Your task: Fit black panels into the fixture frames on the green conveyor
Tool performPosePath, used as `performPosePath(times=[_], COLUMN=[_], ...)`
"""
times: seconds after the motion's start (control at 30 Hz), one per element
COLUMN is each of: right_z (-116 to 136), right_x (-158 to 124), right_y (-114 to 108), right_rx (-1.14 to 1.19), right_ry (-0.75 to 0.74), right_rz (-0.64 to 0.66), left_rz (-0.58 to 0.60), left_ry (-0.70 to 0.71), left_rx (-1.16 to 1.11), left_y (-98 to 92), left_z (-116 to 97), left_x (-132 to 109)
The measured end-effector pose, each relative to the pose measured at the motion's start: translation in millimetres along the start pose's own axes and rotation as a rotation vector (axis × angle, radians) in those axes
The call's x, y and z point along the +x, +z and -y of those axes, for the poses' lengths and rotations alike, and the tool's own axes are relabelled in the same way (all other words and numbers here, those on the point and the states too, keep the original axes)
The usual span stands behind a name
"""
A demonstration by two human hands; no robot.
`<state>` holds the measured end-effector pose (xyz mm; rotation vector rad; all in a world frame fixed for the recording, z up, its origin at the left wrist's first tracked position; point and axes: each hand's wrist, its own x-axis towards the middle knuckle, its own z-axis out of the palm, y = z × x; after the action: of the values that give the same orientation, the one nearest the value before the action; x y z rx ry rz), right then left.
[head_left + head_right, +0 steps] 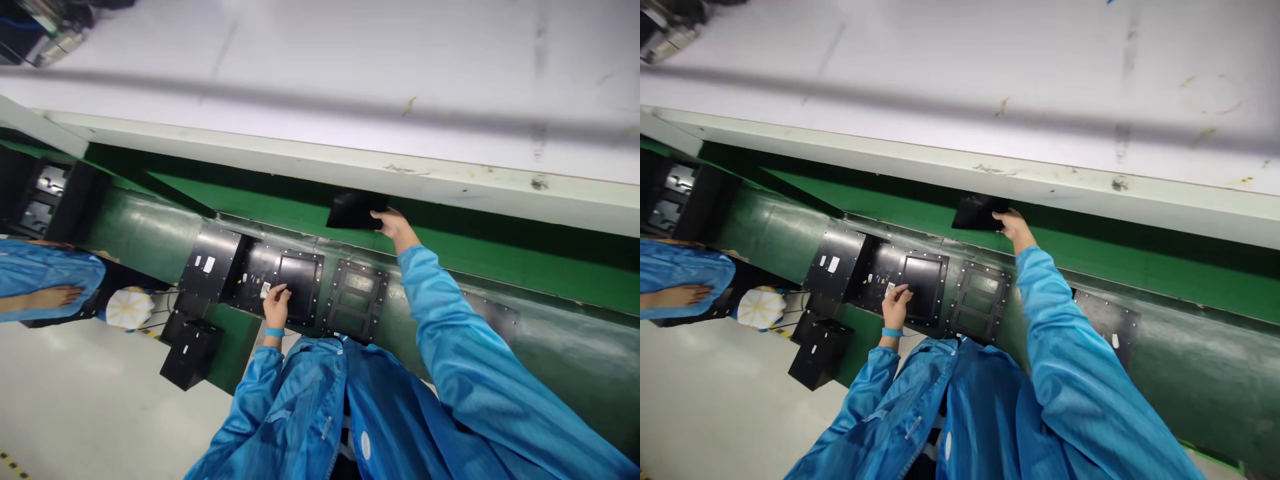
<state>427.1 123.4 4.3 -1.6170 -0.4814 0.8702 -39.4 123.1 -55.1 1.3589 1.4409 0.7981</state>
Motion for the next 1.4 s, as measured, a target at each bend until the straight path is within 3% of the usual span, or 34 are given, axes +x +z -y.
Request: performPosePath(times=[0.07, 0.17, 0.3, 0.4, 0.47, 0.57, 0.63, 0.67, 0.77, 0.83, 0.93, 1.1, 1.2, 1.3, 1.4], right_z=[13, 18, -8, -40, -64, -104, -130, -141, -161, -165, -168, -188, -193, -189, -184], right_x=[-33, -98, -190, -236, -258, -294, -325, -340, -369, -367, -346, -309, -282, -253, -230], right_y=[2, -9, -22, -16, -12, -12, -6, 2, 37, 60, 72, 43, 21, 11, 10], right_rx=[0.071, 0.156, 0.285, 0.315, 0.299, 0.243, 0.287, 0.355, 0.636, 0.785, 0.864, 0.786, 0.636, 0.471, 0.384], right_ry=[0.086, 0.029, 0.020, 0.078, 0.084, 0.101, 0.215, 0.302, 0.482, 0.457, 0.399, 0.384, 0.301, 0.285, 0.303], right_rz=[0.001, 0.036, 0.187, 0.175, 0.057, -0.386, -0.515, -0.451, -0.038, 0.031, -0.119, -0.154, -0.108, -0.040, 0.008], left_rz=[0.069, 0.237, 0.626, 0.757, 0.762, 0.697, 0.671, 0.671, 0.707, 0.738, 0.790, 0.826, 0.742, 0.607, 0.542], left_ry=[0.008, -0.065, -0.251, -0.352, -0.412, -0.457, -0.471, -0.476, -0.491, -0.499, -0.532, -0.633, -0.653, -0.557, -0.321], left_rx=[-0.185, -0.445, -0.721, -0.685, -0.665, -0.716, -0.742, -0.751, -0.753, -0.741, -0.719, -0.625, -0.413, -0.096, 0.239], left_y=[13.3, 26.5, 33.9, 39.9, 44.9, 50.7, 51.6, 51.0, 47.0, 44.2, 43.2, 48.0, 46.0, 39.3, 35.6], left_z=[-18, -48, -72, -66, -54, -35, -25, -20, -8, 0, 12, 33, 48, 59, 62], left_x=[3, 6, -9, -34, -54, -79, -91, -96, -110, -120, -134, -139, -129, -114, -102])
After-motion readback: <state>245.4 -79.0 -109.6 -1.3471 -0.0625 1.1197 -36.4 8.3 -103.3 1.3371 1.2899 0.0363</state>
